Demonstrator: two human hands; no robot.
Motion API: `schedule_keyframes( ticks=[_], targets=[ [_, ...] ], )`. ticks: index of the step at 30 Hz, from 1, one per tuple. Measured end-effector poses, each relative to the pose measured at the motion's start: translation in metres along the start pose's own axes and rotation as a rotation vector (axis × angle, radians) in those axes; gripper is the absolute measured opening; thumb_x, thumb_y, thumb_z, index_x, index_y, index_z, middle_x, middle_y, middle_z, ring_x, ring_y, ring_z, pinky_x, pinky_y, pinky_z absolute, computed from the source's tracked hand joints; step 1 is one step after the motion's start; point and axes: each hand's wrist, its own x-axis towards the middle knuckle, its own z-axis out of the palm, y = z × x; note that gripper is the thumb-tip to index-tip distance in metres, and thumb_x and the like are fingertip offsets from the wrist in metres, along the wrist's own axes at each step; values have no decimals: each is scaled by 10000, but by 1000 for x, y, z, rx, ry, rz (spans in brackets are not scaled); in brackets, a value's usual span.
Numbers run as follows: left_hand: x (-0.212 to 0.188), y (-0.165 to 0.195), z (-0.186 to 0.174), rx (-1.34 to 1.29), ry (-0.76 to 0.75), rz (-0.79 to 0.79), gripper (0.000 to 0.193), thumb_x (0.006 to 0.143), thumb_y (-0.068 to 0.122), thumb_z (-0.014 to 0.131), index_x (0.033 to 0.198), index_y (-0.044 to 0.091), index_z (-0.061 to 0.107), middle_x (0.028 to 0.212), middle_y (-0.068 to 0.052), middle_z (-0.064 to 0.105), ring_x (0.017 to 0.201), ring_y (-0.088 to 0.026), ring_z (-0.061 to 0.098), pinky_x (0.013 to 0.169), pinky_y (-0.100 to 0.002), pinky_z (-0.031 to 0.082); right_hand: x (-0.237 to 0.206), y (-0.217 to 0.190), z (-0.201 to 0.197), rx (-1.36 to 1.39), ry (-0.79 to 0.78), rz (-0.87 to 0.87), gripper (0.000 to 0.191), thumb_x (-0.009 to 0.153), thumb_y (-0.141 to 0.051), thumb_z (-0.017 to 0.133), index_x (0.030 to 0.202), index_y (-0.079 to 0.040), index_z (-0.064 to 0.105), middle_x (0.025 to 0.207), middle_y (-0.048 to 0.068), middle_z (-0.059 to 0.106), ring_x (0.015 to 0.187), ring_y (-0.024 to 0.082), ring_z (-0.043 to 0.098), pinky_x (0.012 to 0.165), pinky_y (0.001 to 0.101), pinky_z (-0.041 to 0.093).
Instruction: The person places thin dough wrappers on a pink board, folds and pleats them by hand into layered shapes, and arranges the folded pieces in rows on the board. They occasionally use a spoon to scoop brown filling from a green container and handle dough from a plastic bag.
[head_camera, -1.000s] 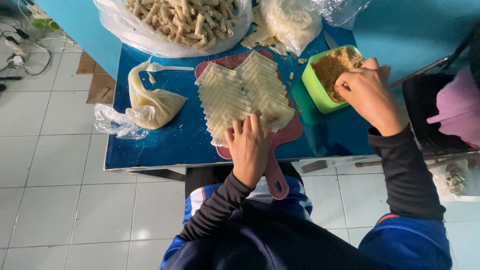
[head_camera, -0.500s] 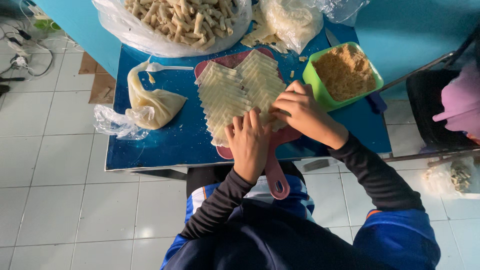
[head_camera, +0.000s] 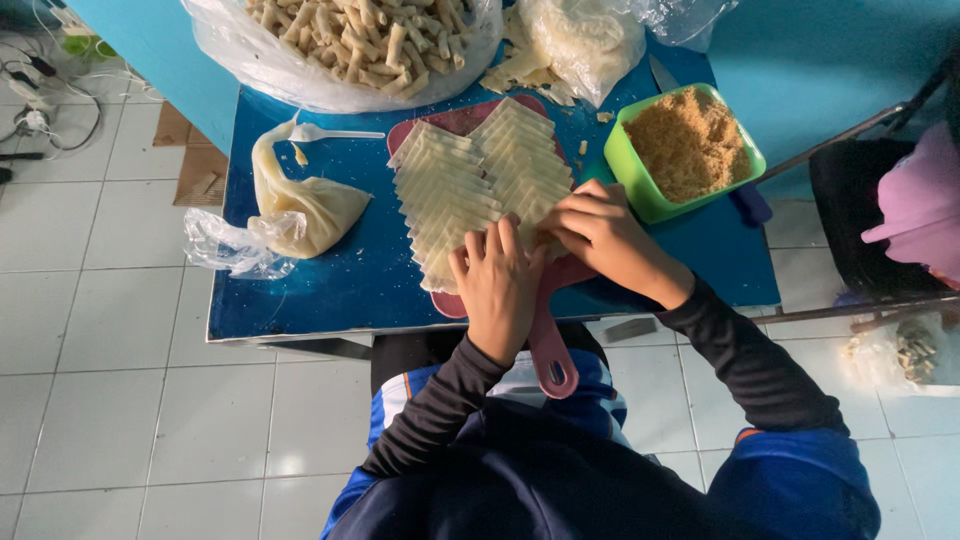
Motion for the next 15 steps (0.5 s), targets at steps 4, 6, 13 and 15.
schedule_keyframes(
  ticks=[4, 6, 13, 15],
  targets=[
    [0, 1, -1, 16, 7, -4, 544, 840, 386, 767, 1249, 74, 591, 1067, -48, 629, 1031, -260, 564, 920, -419, 400, 2, 0, -1, -77, 20, -11, 156, 838, -56, 778, 987, -68, 733, 1041, 37, 705, 1028, 253, 611, 896, 388, 430],
    [0, 1, -2, 11, -2, -8, 541, 842, 376, 762, 1258, 75, 591, 1067, -47, 629, 1031, -258, 563, 922, -419, 401, 3, -1, -3, -82, 10, -10, 152, 837, -59, 779, 982, -73, 736, 1033, 27, 709, 1023, 247, 606, 895, 391, 417],
    [-2, 3, -11, -34, -2, 58, 471, 910, 328, 735, 1294, 99, 587, 1078, -38, 633, 1055, -236, 585, 966, -403, 413, 6, -7, -15, -109, 60, 25, 159, 823, -69, 781, 957, -59, 696, 985, 52, 666, 1013, 281, 586, 886, 409, 442],
    [-2, 3, -13, -107, 3, 88, 475, 913, 309, 728, 1306, 87, 579, 1083, -35, 641, 1055, -238, 599, 974, -405, 417, 4, -9, -19, -121, 79, 83, 135, 859, -37, 761, 971, -57, 687, 970, 67, 654, 993, 297, 590, 874, 413, 468]
  ],
)
